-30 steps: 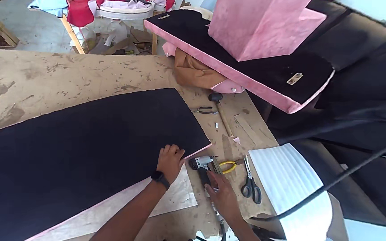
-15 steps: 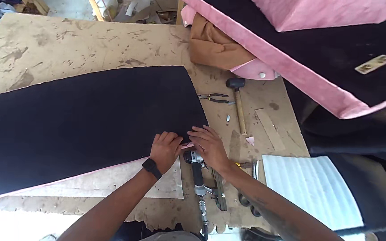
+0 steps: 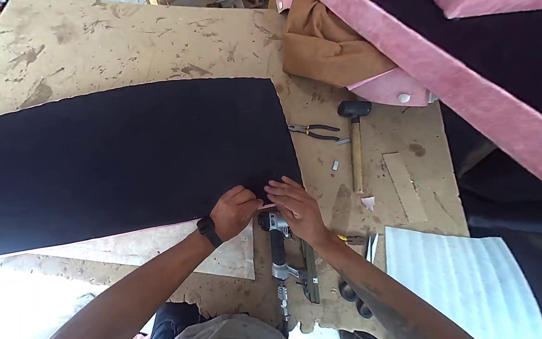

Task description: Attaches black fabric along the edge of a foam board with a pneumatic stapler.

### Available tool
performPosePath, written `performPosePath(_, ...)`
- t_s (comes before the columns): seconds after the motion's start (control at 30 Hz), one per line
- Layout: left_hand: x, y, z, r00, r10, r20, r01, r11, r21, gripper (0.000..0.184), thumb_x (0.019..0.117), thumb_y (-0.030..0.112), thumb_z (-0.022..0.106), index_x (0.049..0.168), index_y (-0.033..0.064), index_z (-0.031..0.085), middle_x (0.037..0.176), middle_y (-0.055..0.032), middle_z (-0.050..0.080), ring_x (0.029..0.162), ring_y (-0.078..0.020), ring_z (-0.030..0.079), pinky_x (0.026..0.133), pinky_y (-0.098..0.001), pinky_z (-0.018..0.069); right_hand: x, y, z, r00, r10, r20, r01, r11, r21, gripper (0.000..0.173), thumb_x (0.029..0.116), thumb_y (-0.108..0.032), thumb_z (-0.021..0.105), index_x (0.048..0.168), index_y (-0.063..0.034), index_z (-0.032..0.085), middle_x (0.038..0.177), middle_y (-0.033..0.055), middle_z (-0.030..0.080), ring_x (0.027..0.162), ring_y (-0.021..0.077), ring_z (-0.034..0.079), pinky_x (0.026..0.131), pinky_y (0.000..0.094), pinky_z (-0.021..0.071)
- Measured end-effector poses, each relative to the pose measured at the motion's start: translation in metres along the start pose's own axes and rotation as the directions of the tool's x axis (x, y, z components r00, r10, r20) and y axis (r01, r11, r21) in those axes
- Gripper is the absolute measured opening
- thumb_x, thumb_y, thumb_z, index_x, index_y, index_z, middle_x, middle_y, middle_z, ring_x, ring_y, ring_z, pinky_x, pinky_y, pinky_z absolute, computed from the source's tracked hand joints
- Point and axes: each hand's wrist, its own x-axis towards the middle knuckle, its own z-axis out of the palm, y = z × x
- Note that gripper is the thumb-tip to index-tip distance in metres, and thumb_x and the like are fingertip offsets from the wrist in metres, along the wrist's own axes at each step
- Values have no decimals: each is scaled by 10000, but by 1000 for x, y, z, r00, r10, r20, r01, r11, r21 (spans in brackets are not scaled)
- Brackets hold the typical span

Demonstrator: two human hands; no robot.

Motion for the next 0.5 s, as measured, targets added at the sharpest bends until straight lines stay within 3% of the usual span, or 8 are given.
performPosePath(0.13, -1, -5, -2, 998, 37, 41, -34, 997, -69, 130, 974, 138, 677, 1025, 128, 797, 987, -14, 717, 1005, -142, 665, 906, -302, 571, -3, 10, -1, 997, -75, 10, 74, 994, 82, 196, 962, -29, 631, 1067, -85, 787, 1244, 40, 734, 1299, 235, 618, 1199, 520, 434)
performPosePath(0.23, -1, -6, 1, 996, 56, 66, -51, 996, -75, 134, 974, 134, 671, 1018, 125, 797, 986, -14, 718, 1009, -144, 664, 919, -298, 564, -3, 9, -10, 991, -75, 114, 71, 997, 41, 215, 982, -36, 612, 1107, -91, 779, 1302, 26, 709, 1355, 219, 572, 1231, 506, 393)
performPosePath(0.37, 5, -6, -6, 980, 81, 182, -75, 996, -39, 177, 1013, 152, 608, 1044, 127, 781, 1021, -12, 701, 1036, -159, 634, 954, -305, 530, -7, -7, -15, 976, -3, 220, 30, 992, -119, 308, 1004, -57, 560, 1244, -119, 742, 1454, -17, 614, 1456, 176, 455, 1277, 510, 306)
performPosePath(0.5, -2, 3, -15, 950, 45, 310, -77, 993, 92, 260, 1038, 145, 546, 1206, 178, 741, 1150, 7, 667, 1085, -181, 591, 938, -341, 507, -24, -41, -12, 961, 186, 203, -107, 932, -347, 390, 1043, -182, 506, 1408, -166, 642, 1588, -54, 471, 1537, 150, 309, 1294, 529, 240)
